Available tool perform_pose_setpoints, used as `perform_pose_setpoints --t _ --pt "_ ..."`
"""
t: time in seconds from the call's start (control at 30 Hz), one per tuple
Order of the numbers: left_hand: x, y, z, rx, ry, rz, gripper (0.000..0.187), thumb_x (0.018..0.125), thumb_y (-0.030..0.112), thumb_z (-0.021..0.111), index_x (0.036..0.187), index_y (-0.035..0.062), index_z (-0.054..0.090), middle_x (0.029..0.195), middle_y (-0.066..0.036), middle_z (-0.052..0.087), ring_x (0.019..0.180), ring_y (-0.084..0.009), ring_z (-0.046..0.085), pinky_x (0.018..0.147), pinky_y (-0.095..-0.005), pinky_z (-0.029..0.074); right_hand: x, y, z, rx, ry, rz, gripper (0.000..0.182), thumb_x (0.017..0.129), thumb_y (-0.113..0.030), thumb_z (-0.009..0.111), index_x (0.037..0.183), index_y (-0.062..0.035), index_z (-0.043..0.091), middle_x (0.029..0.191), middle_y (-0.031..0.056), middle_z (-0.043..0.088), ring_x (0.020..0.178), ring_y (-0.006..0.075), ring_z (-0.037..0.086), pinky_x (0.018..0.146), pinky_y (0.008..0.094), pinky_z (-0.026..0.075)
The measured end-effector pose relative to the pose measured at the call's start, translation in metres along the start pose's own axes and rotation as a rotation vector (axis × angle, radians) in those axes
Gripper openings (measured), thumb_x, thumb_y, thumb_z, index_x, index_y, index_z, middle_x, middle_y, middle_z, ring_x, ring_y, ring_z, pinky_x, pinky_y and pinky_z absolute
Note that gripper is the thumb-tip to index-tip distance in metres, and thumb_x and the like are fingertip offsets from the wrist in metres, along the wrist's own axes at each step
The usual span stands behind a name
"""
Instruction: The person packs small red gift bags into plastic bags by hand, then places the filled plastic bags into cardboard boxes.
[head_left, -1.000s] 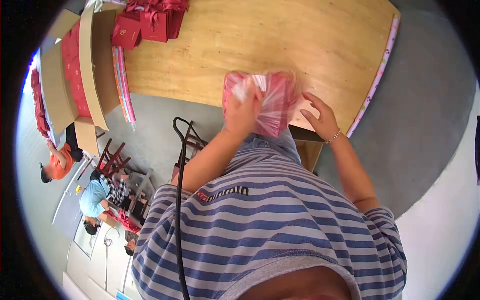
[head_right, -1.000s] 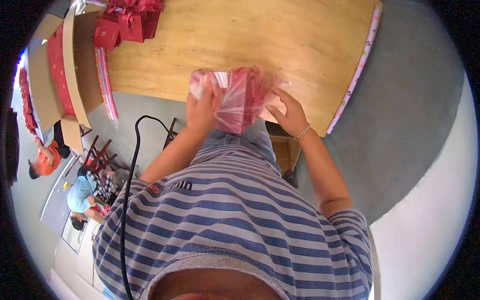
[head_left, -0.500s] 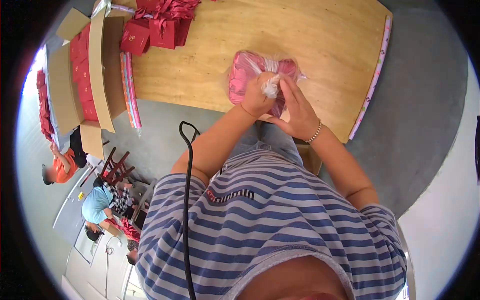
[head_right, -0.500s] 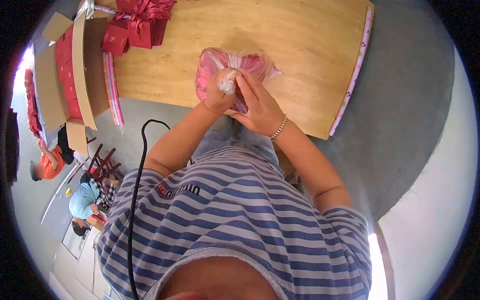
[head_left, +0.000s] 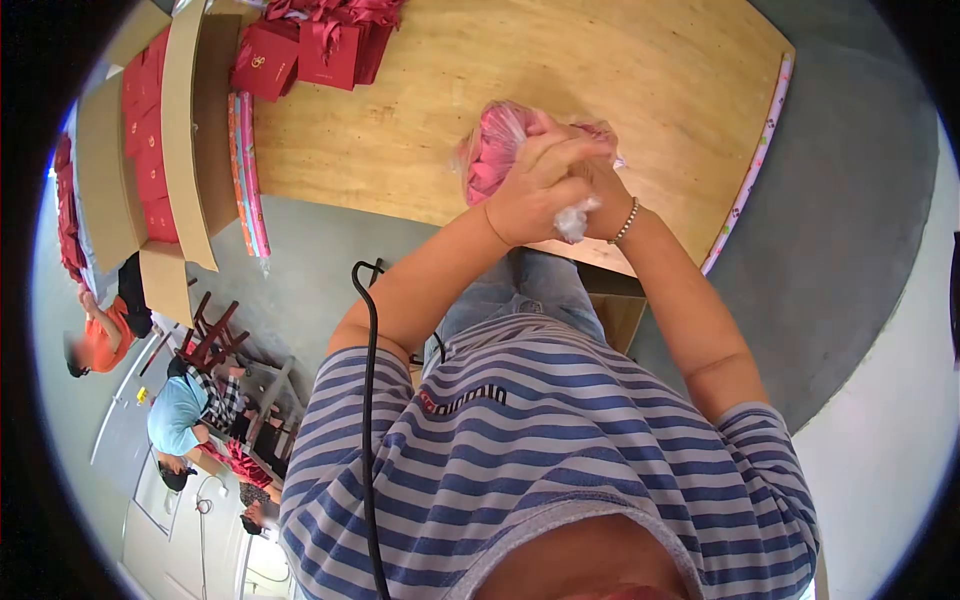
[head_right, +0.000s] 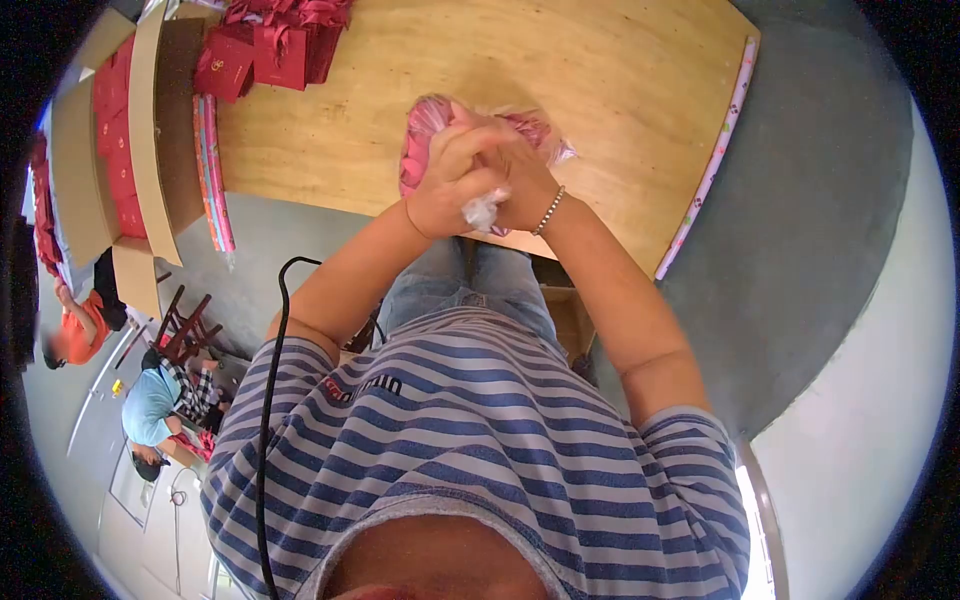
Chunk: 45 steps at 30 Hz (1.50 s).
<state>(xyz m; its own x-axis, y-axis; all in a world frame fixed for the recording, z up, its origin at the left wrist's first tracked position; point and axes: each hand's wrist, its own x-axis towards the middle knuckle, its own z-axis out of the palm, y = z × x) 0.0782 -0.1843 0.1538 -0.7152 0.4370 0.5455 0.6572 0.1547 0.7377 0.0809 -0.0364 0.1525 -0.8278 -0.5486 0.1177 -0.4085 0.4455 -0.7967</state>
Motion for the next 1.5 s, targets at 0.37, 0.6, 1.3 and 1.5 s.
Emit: perform_pose_setpoints --t 0.37,0.6,1.3,1.5 --pt "0.020 -0.003 0.002 0.174 -0.354 0.015 0.028 0.060 0.016 0.064 0.084 0.0015 0.062 0.134 -0.013 0.046 0.129 -0.0306 0.038 0.107 -0.0492 0.028 0.012 0.005 0.018 0.294 0.133 0.275 0.047 0.074 -0.021 0.062 0.119 -0.0083 0.057 0.116 0.0092 0.056 0.108 0.0252 0.052 0.087 0.0419 0.042" --pt "0.006 -0.022 0.016 -0.003 -0.304 -0.091 0.018 0.070 0.016 0.059 0.081 0.0022 0.062 0.128 -0.013 0.051 0.126 -0.0277 0.042 0.107 -0.0471 0.028 0.008 0.019 0.032 0.238 0.126 0.268 0.044 0.073 -0.021 0.062 0.116 -0.0088 0.058 0.112 0.0080 0.057 0.105 0.0245 0.053 0.084 0.0413 0.042" --pt "-0.049 -0.084 0.016 -0.017 -0.329 -0.274 0.059 0.066 0.031 0.069 0.115 0.0022 0.054 0.130 -0.018 0.048 0.123 -0.0363 0.043 0.104 -0.0502 0.032 -0.008 0.072 0.082 0.093 0.187 0.280 0.035 0.072 -0.022 0.061 0.105 -0.0105 0.061 0.101 0.0046 0.060 0.095 0.0224 0.056 0.077 0.0394 0.043" --pt "-0.044 -0.081 0.020 -0.103 -0.304 -0.286 0.060 0.069 0.030 0.067 0.119 0.0014 0.051 0.134 -0.019 0.044 0.125 -0.0353 0.041 0.105 -0.0508 0.030 -0.020 0.084 0.081 0.010 0.181 0.268 0.032 0.072 -0.022 0.061 0.102 -0.0109 0.062 0.098 0.0036 0.061 0.093 0.0218 0.056 0.075 0.0389 0.043"
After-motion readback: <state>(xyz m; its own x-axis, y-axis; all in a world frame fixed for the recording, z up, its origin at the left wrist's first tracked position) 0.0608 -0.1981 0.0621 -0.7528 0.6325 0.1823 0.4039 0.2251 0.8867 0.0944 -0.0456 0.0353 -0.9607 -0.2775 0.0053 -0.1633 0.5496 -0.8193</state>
